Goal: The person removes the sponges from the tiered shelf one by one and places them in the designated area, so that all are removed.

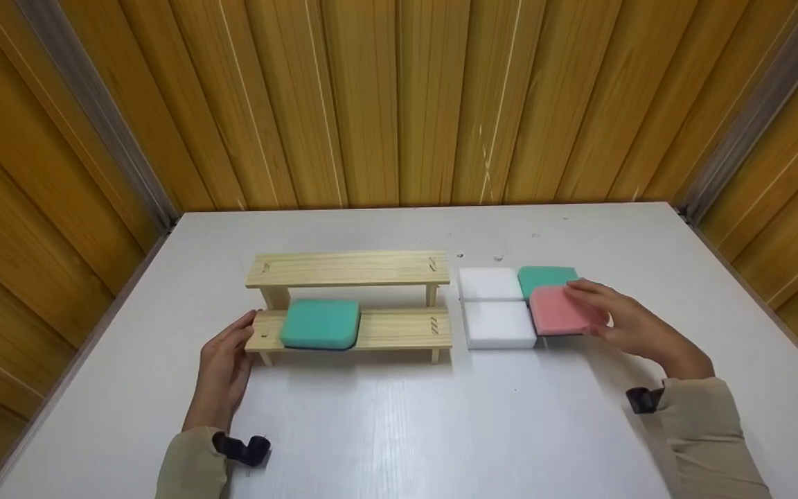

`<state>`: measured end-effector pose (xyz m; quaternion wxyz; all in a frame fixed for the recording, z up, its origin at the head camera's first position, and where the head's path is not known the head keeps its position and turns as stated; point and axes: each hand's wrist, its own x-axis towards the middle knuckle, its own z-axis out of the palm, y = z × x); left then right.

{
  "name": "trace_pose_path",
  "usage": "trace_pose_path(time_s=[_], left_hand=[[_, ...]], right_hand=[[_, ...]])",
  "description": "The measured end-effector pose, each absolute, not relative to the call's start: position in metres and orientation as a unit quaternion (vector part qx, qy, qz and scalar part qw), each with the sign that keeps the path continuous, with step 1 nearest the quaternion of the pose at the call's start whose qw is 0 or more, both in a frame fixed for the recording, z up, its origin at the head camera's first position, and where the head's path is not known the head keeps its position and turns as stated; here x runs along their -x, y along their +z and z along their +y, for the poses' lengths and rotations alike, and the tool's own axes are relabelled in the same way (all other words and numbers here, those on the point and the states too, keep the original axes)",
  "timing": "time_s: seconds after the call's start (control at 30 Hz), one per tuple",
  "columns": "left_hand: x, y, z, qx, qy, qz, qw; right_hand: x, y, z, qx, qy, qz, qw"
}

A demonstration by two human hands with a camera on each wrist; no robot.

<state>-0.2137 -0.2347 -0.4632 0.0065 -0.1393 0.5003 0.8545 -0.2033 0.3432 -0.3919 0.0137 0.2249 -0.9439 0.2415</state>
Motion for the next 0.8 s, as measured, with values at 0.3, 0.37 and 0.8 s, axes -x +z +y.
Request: trace_pose_path(time_s=[0.3, 0.37, 0.8], left_hand=[[0.214, -0.464, -0.237, 0.151, 0.859, 0.489, 0.013], [0.214, -0.464, -0.237, 0.153, 0.86, 0.487, 0.014], [0.214, -0.462, -0.236, 0.147, 0.86, 0.488, 0.017]], right_hand=[[0.206, -0.396, 0.345, -0.214, 0.247, -0.945, -0.016], [0.206, -0.397, 0.346, -0.213, 0.248, -0.945, -0.018], [0.208, -0.404, 0.35, -0.193, 0.252, -0.947, -0.042]])
